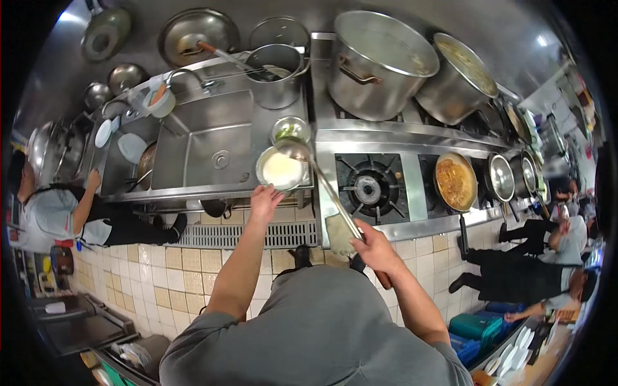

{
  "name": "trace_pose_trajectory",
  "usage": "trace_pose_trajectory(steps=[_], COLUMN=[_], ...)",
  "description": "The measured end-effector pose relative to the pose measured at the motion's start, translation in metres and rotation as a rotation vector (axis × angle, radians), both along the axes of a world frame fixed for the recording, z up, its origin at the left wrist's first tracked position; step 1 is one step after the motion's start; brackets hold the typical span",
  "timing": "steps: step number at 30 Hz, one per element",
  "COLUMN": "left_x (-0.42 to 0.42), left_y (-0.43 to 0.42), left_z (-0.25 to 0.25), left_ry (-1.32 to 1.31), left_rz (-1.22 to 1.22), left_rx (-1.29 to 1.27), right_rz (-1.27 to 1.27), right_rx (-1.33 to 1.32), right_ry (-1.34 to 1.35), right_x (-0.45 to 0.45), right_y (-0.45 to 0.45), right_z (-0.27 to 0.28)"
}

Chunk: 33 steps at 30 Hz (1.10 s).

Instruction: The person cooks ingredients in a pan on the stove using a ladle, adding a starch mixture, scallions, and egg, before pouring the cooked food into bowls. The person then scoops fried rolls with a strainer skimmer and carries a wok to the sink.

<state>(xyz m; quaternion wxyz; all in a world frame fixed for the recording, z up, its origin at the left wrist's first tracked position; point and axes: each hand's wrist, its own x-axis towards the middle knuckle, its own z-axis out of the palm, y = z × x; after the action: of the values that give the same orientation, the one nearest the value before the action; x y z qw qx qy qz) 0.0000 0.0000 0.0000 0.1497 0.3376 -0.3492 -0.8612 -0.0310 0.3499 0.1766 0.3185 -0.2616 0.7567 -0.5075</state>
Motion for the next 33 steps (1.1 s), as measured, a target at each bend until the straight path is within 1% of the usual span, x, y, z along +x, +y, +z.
trace_pose_trajectory(steps=[2,3,5,6,7,8,9,10,11,12,13,14,15,16,17,18,19,20,21,22,24,25,26,27,28,29,30,31,33], left_x=[-0.017,0.016,0.009,0.002,0.003,0.007,0.005,0.000,-0.006,-0.012,-0.012,-0.010,-0.016,-0.014,-0.018,-0.018,-0.022,-0.025,-0.022,-0.014,-0.013,-0.013,-0.016,-0.017,-0.010,-0.008,-0.011,-0.013,-0.012], left_y=[0.052,-0.087,-0.059,-0.042,-0.046,-0.053,-0.061,-0.069,-0.075,-0.077,-0.099,-0.097,-0.091,-0.091,-0.090,-0.088,-0.093,-0.098,-0.098,-0.093,-0.077,-0.069,-0.073,-0.076,-0.071,-0.064,-0.061,-0.063,-0.067], left_z=[0.006,0.039,0.026,0.018,0.011,0.007,-0.007,-0.021,-0.028,-0.010,-0.051,-0.031,-0.014,-0.003,0.005,0.012,0.006,0.000,-0.003,-0.008,-0.011,-0.033,-0.045,-0.053,-0.040,-0.006,0.015,0.008,-0.016], left_ry=[0.002,-0.036,0.044,0.059,0.023,-0.017,-0.016,0.000,0.060,0.044,0.091,0.060,-0.009,-0.023,-0.129,-0.174,-0.168,-0.153,-0.149,-0.159,-0.206,-0.164,-0.069,0.027,0.017,-0.083,-0.172,-0.169,-0.140], left_rz=[-0.003,0.003,0.030,0.032,0.000,-0.047,-0.028,-0.027,-0.035,-0.139,-0.175,-0.150,-0.115,-0.151,-0.147,-0.147,-0.164,-0.093,-0.020,-0.027,-0.070,-0.104,-0.082,-0.060,-0.060,0.000,0.064,0.069,-0.022], left_rx=[0.097,-0.094,-0.080,-0.036,-0.075,-0.123,-0.148,-0.173,-0.128,-0.082,-0.066,-0.048,-0.046,-0.036,-0.104,-0.134,-0.141,-0.134,-0.128,-0.131,0.027,0.049,-0.003,-0.049,-0.046,-0.059,-0.073,-0.075,0.081], right_rz=[0.122,0.104,0.119,0.152,0.153,0.174,0.171,0.184,0.199,0.199,0.172,0.175,0.174,0.234,0.234,0.234,0.236,0.224,0.189,0.154,0.137,0.122,0.127,0.128,0.137,0.147,0.151,0.155,0.131], right_rx=[0.495,0.303,0.434,0.552,0.570,0.491,0.416,0.278,0.357,0.438,0.541,0.591,0.563,0.646,0.544,0.529,0.512,0.513,0.463,0.412,0.446,0.478,0.454,0.453,0.418,0.380,0.353,0.350,0.488], right_ry=[0.322,0.295,0.408,0.377,0.381,0.378,0.390,0.457,0.416,0.363,0.374,0.372,0.425,0.302,0.325,0.318,0.311,0.317,0.399,0.474,0.420,0.367,0.344,0.340,0.371,0.406,0.449,0.454,0.356], right_x=[-0.011,0.020,0.020,0.018,0.015,0.015,0.010,0.002,-0.005,-0.006,0.001,0.006,0.012,0.021,0.025,0.023,0.019,0.015,0.013,0.016,0.028,0.033,0.036,0.034,0.030,0.026,0.018,0.013,0.014], right_y=[0.004,-0.107,-0.089,-0.071,-0.062,-0.052,-0.042,-0.036,-0.040,-0.047,-0.056,-0.062,-0.057,-0.061,-0.051,-0.044,-0.040,-0.039,-0.043,-0.046,-0.053,-0.057,-0.054,-0.051,-0.047,-0.046,-0.050,-0.057,-0.069], right_z=[0.025,-0.015,-0.029,-0.005,-0.002,-0.001,0.002,0.001,0.020,0.035,0.029,0.016,-0.027,0.004,0.007,0.021,0.033,0.032,0.026,0.018,0.002,-0.007,-0.015,-0.011,0.000,0.006,0.006,0.005,0.001])
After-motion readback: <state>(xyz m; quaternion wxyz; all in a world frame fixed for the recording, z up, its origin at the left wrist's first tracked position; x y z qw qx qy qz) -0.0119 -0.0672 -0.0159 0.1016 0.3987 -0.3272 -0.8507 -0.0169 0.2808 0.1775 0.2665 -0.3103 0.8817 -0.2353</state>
